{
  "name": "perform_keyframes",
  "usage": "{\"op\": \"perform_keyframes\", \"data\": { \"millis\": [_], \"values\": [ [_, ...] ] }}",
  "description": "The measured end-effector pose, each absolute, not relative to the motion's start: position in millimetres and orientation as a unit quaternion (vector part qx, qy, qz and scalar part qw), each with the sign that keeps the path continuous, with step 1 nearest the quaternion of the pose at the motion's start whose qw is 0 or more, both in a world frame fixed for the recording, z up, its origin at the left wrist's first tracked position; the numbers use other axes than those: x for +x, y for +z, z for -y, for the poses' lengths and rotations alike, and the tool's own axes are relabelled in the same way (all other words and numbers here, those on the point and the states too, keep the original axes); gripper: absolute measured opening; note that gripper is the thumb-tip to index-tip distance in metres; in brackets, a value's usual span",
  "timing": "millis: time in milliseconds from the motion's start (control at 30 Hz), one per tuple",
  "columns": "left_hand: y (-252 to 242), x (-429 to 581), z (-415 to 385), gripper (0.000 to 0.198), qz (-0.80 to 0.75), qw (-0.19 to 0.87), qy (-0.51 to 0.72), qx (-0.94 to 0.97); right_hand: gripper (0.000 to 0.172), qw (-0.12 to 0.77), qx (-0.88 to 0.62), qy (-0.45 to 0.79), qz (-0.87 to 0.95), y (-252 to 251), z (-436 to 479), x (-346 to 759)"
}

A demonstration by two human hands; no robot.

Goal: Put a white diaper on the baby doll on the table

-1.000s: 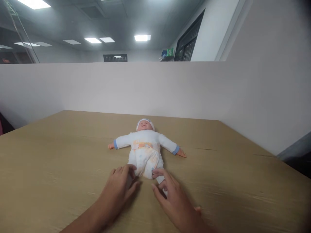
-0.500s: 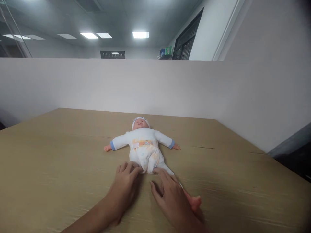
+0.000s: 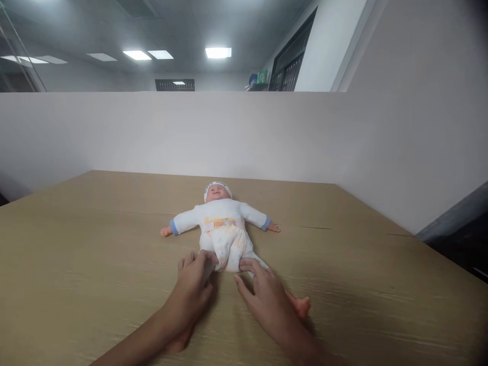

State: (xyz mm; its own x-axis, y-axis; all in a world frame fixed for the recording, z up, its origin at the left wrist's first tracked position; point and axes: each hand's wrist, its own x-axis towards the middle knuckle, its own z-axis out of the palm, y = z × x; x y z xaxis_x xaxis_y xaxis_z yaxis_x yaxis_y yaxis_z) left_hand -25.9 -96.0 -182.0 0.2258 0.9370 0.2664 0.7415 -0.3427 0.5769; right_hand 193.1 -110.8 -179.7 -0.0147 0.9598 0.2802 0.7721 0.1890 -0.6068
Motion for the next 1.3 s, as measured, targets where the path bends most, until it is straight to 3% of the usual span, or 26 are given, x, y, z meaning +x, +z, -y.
{"op": "perform_keyframes", "data": {
  "millis": [267, 400, 567, 767, 900, 1100, 1300],
  "values": [
    [-171, -33, 96, 0.044, -0.542, 0.198, 0.368, 0.729, 0.047, 0.374, -0.617, 0.203, 0.661, -183, 118, 189],
    [-166, -36, 97, 0.040, -0.520, 0.188, 0.364, 0.749, 0.046, 0.388, -0.607, 0.238, 0.652, -181, 115, 192],
    [-168, -35, 95, 0.041, -0.516, 0.191, 0.376, 0.746, 0.037, 0.333, -0.626, 0.198, 0.676, -175, 115, 195],
    [-165, -35, 94, 0.041, -0.484, 0.231, 0.358, 0.765, 0.031, 0.337, -0.565, 0.157, 0.737, -180, 118, 194],
    [-158, -35, 97, 0.046, -0.474, 0.258, 0.337, 0.771, 0.038, 0.364, -0.556, 0.139, 0.735, -185, 118, 195],
    [-162, -36, 98, 0.043, -0.517, 0.280, 0.302, 0.750, 0.037, 0.301, -0.553, 0.229, 0.742, -162, 118, 200],
    [-176, -36, 87, 0.038, -0.530, 0.252, 0.336, 0.737, 0.035, 0.293, -0.602, 0.259, 0.696, -157, 111, 199]
  ]
}}
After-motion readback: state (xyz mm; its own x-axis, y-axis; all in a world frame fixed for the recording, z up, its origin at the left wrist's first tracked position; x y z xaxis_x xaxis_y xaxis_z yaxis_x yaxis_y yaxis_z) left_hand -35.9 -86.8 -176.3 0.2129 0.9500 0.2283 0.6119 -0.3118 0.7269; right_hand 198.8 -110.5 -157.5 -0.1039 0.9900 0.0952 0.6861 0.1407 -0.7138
